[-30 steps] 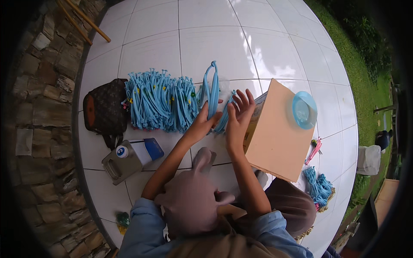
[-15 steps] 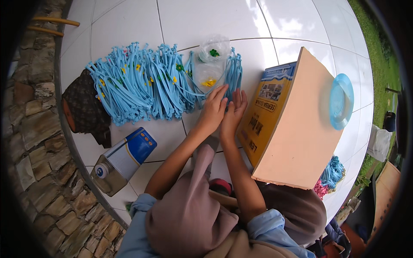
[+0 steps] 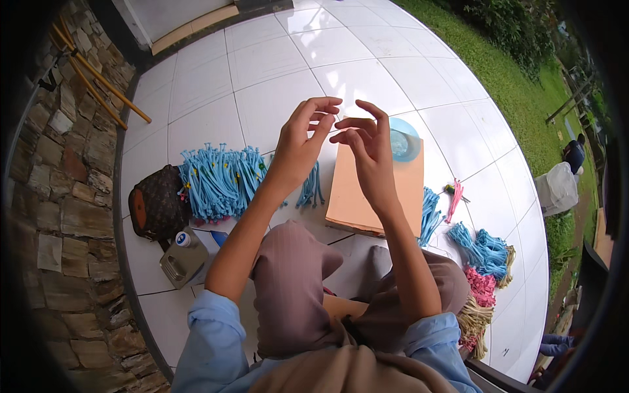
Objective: The person picks up blue plastic components, applies a clear substance from a container, and presses them against other blue plastic parts.
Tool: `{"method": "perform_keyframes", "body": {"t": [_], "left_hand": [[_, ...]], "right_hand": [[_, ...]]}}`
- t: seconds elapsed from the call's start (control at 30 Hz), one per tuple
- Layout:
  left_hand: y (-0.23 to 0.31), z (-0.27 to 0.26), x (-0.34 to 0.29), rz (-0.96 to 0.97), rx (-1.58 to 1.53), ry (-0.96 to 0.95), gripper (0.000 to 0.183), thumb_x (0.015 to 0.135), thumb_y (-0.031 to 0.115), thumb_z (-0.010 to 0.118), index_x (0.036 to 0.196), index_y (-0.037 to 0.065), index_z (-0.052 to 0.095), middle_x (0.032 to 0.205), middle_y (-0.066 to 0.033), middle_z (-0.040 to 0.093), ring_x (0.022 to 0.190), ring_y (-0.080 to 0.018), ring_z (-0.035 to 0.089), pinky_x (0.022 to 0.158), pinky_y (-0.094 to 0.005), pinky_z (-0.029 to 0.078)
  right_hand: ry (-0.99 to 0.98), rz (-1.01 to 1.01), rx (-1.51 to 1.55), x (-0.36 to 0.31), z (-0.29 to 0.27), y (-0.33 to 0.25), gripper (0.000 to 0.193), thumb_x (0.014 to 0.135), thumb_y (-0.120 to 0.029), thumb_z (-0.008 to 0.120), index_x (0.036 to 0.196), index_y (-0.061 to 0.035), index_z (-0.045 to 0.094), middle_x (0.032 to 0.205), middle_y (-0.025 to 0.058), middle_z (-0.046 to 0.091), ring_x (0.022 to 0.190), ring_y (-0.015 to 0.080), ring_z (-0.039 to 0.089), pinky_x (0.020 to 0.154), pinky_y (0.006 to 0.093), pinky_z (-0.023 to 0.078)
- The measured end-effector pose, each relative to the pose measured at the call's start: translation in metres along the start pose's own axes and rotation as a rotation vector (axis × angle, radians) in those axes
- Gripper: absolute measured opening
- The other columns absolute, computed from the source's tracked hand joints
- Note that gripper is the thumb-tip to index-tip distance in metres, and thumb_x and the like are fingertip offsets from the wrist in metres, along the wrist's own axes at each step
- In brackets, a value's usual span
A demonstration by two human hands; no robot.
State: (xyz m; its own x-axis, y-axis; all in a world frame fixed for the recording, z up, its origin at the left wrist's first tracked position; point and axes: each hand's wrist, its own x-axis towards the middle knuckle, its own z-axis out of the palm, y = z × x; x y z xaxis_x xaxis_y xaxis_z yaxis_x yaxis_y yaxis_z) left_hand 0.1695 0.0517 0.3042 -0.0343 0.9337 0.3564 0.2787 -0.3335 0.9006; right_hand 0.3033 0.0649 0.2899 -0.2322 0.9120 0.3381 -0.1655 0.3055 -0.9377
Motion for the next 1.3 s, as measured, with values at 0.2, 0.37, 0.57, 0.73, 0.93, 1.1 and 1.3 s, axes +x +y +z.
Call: {"method": "perform_keyframes", "body": {"t": [0.2, 0.37, 0.57, 0.73, 0.93, 1.1, 1.3], "left_hand": [[0.031, 0.119, 0.012, 0.05, 0.215, -0.372, 0.027, 0.091, 0.02, 0.048, 0.113, 0.006, 0.054, 0.108, -0.0092, 0.059, 0.094, -0.0193, 0.057, 0.081, -0.0315, 0.046], [-0.005, 0.232, -0.022, 0.079, 0.599, -1.022, 0.034, 0.086, 0.03, 0.053, 0.112, 0.008, 0.056, 0.099, -0.0126, 0.062, 0.091, -0.0246, 0.06, 0.08, -0.0352, 0.046], [-0.042, 0.317, -0.02, 0.259, 0.762, -1.057, 0.029, 0.084, 0.03, 0.053, 0.104, 0.01, 0.058, 0.097, -0.0121, 0.06, 0.092, -0.0275, 0.059, 0.079, -0.0393, 0.047], [-0.114, 0.395, -0.028, 0.178, 0.959, -1.226, 0.027, 0.083, 0.022, 0.055, 0.106, 0.008, 0.056, 0.101, -0.0156, 0.057, 0.089, -0.0317, 0.059, 0.079, -0.0412, 0.048], [-0.174, 0.456, -0.161, -0.144, 0.724, -0.711, 0.036, 0.081, 0.012, 0.054, 0.115, 0.002, 0.048, 0.097, -0.0187, 0.054, 0.102, -0.0314, 0.05, 0.085, -0.0423, 0.044], [-0.209, 0.445, -0.185, -0.427, 0.293, -0.383, 0.031, 0.09, 0.018, 0.047, 0.115, 0.001, 0.046, 0.096, -0.0144, 0.054, 0.095, -0.0234, 0.05, 0.079, -0.0382, 0.044], [-0.203, 0.465, -0.147, -0.756, -0.055, -0.394, 0.024, 0.093, 0.023, 0.045, 0.098, 0.0, 0.045, 0.096, -0.0151, 0.055, 0.08, -0.0233, 0.055, 0.069, -0.0347, 0.045]], "right_hand": [[-0.087, 0.096, -0.854, -0.033, -0.148, -0.062, 0.034, 0.085, -0.01, 0.052, 0.118, -0.0063, 0.044, 0.092, 0.0181, 0.063, 0.083, 0.0293, 0.062, 0.074, 0.0374, 0.048], [0.102, 0.867, -0.794, -0.122, -0.294, 0.01, 0.048, 0.083, -0.023, 0.058, 0.124, -0.003, 0.042, 0.099, 0.019, 0.061, 0.08, 0.0262, 0.063, 0.066, 0.0395, 0.05], [0.114, 1.225, -0.707, -0.221, -0.378, 0.092, 0.05, 0.08, -0.025, 0.058, 0.123, -0.0058, 0.043, 0.101, 0.0143, 0.061, 0.075, 0.0221, 0.065, 0.064, 0.0403, 0.048], [0.499, 1.088, -0.475, -0.28, -0.383, 0.179, 0.038, 0.079, -0.01, 0.06, 0.114, -0.0029, 0.044, 0.081, 0.0157, 0.063, 0.06, 0.0206, 0.063, 0.052, 0.0289, 0.052], [0.493, 0.915, -0.436, -0.287, -0.325, 0.253, 0.052, 0.083, -0.015, 0.055, 0.126, -0.0042, 0.027, 0.075, 0.0171, 0.062, 0.068, 0.024, 0.064, 0.057, 0.0348, 0.049], [0.605, 0.807, -0.373, -0.28, -0.295, 0.253, 0.068, 0.083, -0.012, 0.055, 0.136, -0.0069, 0.014, 0.071, 0.0109, 0.053, 0.064, 0.0229, 0.056, 0.061, 0.035, 0.044], [0.76, 0.742, -0.481, -0.251, -0.307, 0.211, 0.063, 0.084, -0.001, 0.051, 0.137, -0.0083, 0.018, 0.067, 0.0078, 0.048, 0.06, 0.021, 0.05, 0.058, 0.0322, 0.04]]}}
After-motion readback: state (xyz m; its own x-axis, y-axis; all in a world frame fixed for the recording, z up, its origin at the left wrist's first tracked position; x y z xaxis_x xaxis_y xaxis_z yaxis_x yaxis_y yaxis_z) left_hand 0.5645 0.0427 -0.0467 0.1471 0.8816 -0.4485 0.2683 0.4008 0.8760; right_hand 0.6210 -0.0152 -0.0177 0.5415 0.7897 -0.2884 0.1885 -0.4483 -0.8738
